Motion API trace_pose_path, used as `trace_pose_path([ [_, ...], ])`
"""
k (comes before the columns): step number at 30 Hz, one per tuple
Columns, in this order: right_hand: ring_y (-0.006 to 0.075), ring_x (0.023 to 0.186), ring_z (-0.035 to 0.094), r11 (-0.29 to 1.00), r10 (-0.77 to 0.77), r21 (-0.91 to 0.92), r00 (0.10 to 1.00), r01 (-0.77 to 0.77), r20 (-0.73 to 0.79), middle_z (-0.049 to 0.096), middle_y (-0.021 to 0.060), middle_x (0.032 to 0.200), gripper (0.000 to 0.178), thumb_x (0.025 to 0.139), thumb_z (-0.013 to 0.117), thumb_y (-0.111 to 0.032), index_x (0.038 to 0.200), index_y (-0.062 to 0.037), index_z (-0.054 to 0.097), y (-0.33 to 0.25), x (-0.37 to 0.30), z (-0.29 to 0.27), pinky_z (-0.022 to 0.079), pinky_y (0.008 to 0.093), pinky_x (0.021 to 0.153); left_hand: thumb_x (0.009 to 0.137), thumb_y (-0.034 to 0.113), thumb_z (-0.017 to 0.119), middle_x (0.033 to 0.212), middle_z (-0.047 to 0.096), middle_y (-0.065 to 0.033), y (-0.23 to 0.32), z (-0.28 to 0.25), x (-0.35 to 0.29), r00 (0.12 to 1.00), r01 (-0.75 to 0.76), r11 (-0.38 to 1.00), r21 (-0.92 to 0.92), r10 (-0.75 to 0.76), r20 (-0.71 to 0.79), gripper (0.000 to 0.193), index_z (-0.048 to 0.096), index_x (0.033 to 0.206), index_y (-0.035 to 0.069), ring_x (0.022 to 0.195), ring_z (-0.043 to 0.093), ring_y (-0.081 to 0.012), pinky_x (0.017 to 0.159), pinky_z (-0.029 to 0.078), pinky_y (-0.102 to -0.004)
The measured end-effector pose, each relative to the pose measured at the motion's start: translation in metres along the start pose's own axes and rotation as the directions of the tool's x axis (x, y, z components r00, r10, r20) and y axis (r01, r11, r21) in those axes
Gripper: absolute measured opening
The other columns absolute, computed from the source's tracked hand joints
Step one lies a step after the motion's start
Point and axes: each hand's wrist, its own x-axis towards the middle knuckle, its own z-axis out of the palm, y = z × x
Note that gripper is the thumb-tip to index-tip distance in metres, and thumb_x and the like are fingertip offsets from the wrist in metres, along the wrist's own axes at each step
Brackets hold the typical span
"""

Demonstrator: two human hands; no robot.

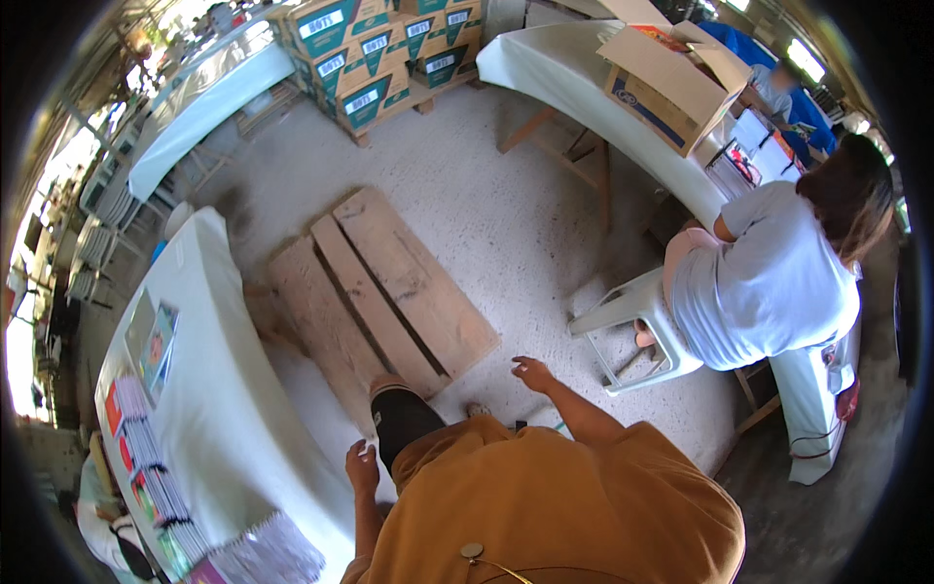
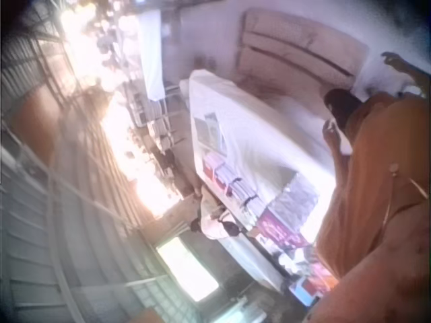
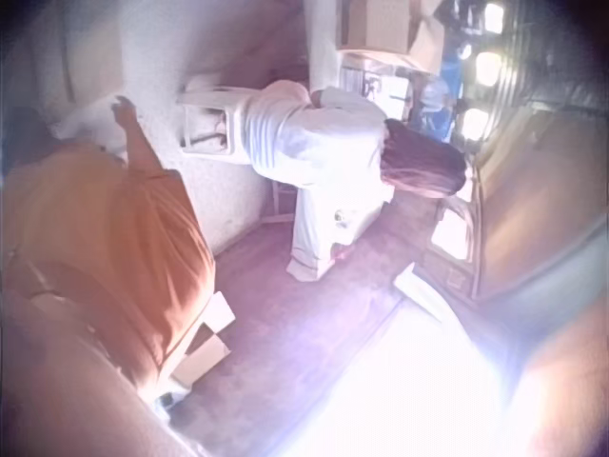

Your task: The person assembles sets of notebooks with different sports-themed covers, stacks them together, and places them into clear plastic bags.

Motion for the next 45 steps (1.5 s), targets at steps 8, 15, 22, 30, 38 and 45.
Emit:
trace_pose_path([
  [8,0.0302,0.113,0.052,0.967,0.059,-0.253,0.981,-0.010,0.186,0.056,0.0156,0.122,0.048,0.084,0.058,-0.039,0.120,-0.0072,0.056,0.022,0.146,-0.031,0.042,0.0353,0.095,0.088,0.030,0.052,0.103,0.063,-0.0209,0.004,0.034,0.217,0.969,0.076,0.985,0.158,-0.110,0.219,0.036,0.061,0.107,0.002,0.101,0.058,-0.0338,0.088,0.045,-0.0394],
  [15,0.0285,0.100,0.060,0.681,0.060,-0.694,0.926,0.234,0.372,0.063,0.0138,0.110,0.036,0.086,0.057,-0.034,0.116,-0.0142,0.061,-0.012,0.246,-0.130,0.046,0.0359,0.088,0.084,0.027,0.050,0.095,0.065,-0.0168,-0.008,0.042,0.339,0.784,-0.139,0.877,0.459,-0.186,0.592,0.030,0.061,0.105,0.010,0.089,0.061,-0.0339,0.079,0.047,-0.0446],
  [22,0.0257,0.110,0.055,0.899,0.406,0.230,0.906,-0.373,-0.118,0.059,0.0092,0.119,0.032,0.085,0.053,-0.037,0.109,-0.0193,0.065,-0.202,0.313,-0.196,0.044,0.0368,0.093,0.083,0.024,0.047,0.097,0.066,-0.0146,0.078,-0.024,0.558,0.785,-0.423,0.687,0.590,-0.048,0.618,0.037,0.059,0.115,0.010,0.089,0.062,-0.0346,0.080,0.048,-0.0448],
  [30,0.0230,0.113,0.054,0.891,0.088,-0.453,0.981,-0.002,0.170,0.058,0.0053,0.121,0.030,0.085,0.050,-0.033,0.107,-0.0213,0.066,-0.133,0.355,-0.189,0.045,0.0366,0.092,0.085,0.023,0.054,0.101,0.063,-0.0191,0.346,-0.025,0.740,0.959,-0.057,0.996,-0.074,0.075,0.274,0.033,0.061,0.104,-0.003,0.093,0.060,-0.0331,0.083,0.045,-0.0391],
  [38,0.0276,0.117,0.050,0.862,0.506,-0.145,0.811,-0.485,0.296,0.054,0.0101,0.126,0.039,0.093,0.041,-0.038,0.117,-0.0147,0.060,-0.166,0.542,-0.274,0.039,0.0395,0.098,0.087,0.034,0.053,0.104,0.062,-0.0222,0.399,0.104,0.863,0.882,-0.294,0.933,0.206,0.182,0.434,0.039,0.059,0.108,0.002,0.100,0.058,-0.0378,0.087,0.044,-0.0434],
  [45,0.0288,0.119,0.048,0.975,0.215,-0.103,0.961,-0.199,0.172,0.052,0.0120,0.128,0.044,0.095,0.038,-0.041,0.122,-0.0115,0.056,-0.190,0.857,-0.412,0.037,0.0400,0.100,0.085,0.032,0.053,0.102,0.062,-0.0220,0.502,0.225,1.011,0.851,-0.290,0.927,0.238,0.136,0.507,0.033,0.061,0.104,0.006,0.098,0.058,-0.0397,0.085,0.045,-0.0458],
])
